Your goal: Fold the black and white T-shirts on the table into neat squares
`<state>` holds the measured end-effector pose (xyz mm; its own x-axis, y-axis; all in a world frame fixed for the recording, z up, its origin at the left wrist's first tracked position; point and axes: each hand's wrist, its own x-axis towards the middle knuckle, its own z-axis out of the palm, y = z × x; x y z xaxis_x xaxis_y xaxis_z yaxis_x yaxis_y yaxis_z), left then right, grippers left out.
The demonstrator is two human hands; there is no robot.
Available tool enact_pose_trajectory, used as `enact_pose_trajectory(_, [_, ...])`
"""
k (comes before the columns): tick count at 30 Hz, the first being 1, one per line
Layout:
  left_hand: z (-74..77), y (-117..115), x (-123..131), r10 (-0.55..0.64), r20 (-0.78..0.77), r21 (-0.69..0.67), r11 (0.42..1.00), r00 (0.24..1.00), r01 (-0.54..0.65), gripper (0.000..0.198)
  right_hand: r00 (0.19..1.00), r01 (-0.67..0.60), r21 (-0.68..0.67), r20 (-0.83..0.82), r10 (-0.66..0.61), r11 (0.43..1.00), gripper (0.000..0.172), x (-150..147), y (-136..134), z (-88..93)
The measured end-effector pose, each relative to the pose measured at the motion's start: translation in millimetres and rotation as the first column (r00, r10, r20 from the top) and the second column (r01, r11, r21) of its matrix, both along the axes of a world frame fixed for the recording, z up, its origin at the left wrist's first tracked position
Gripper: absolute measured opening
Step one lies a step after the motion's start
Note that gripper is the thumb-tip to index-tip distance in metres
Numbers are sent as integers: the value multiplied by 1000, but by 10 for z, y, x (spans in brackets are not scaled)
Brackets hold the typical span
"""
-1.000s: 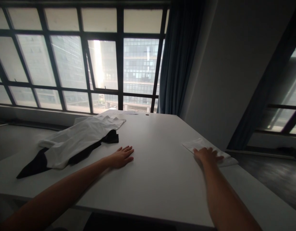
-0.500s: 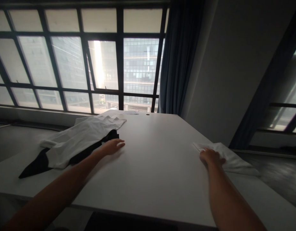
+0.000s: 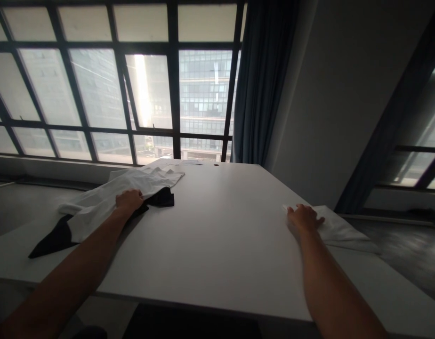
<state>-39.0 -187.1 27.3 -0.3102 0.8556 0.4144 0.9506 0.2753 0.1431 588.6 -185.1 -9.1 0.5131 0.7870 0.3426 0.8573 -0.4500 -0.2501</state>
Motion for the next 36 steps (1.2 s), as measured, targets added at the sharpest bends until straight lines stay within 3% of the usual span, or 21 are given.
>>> enact_pose_trajectory(3, [41,2,93,-62,67,159,986,996,50,23,1000,7,21,5,-7,1000,50,-166,4,77])
enact_pose_trajectory(6, [75,11,211,-176,181,284,951,968,119,23,994,-107,26,41,106,994,49,-376,6,164])
enact_pose_trajectory(12, [89,40,370,-385,365,554,821,848,134,24,944,-323,5,69,322,946,43,-750,3,243])
enact_pose_trajectory(17, [102,22,415,-478,355,550,802,803,234,17,896,-439,-22,65,440,898,36,-953,-23,218])
enact_pose_trajectory(19, [149,30,401,-461,372,552,808,806,207,17,863,-503,-12,52,503,864,33,-1105,-66,232])
enact_pose_trajectory(22, [229,44,400,-435,464,581,807,772,106,21,738,-675,0,14,675,738,35,-1564,-162,316])
enact_pose_trajectory(24, [253,23,455,-481,483,595,793,732,128,22,587,-809,-8,-3,809,587,42,-2039,-218,409])
enact_pose_trajectory(26, [241,-40,561,-587,441,601,755,679,263,25,439,-898,5,-45,897,440,60,-2591,-237,511])
enact_pose_trajectory(28, [207,-132,686,-714,371,575,679,593,457,28,321,-944,58,-52,946,324,83,-3128,-203,604])
enact_pose_trajectory(30, [176,-224,781,-811,314,508,582,493,634,27,256,-963,84,-10,967,256,77,-3554,-114,677])
enact_pose_trajectory(32, [168,-293,812,-843,284,425,537,456,729,26,243,-970,38,16,970,242,60,-3802,19,727])
enact_pose_trajectory(33, [172,-315,802,-838,270,382,546,475,746,28,256,-967,11,22,966,256,53,-3849,99,746])
enact_pose_trajectory(36, [189,-331,708,-780,187,246,626,597,740,35,376,-927,24,39,926,375,40,-3700,358,811])
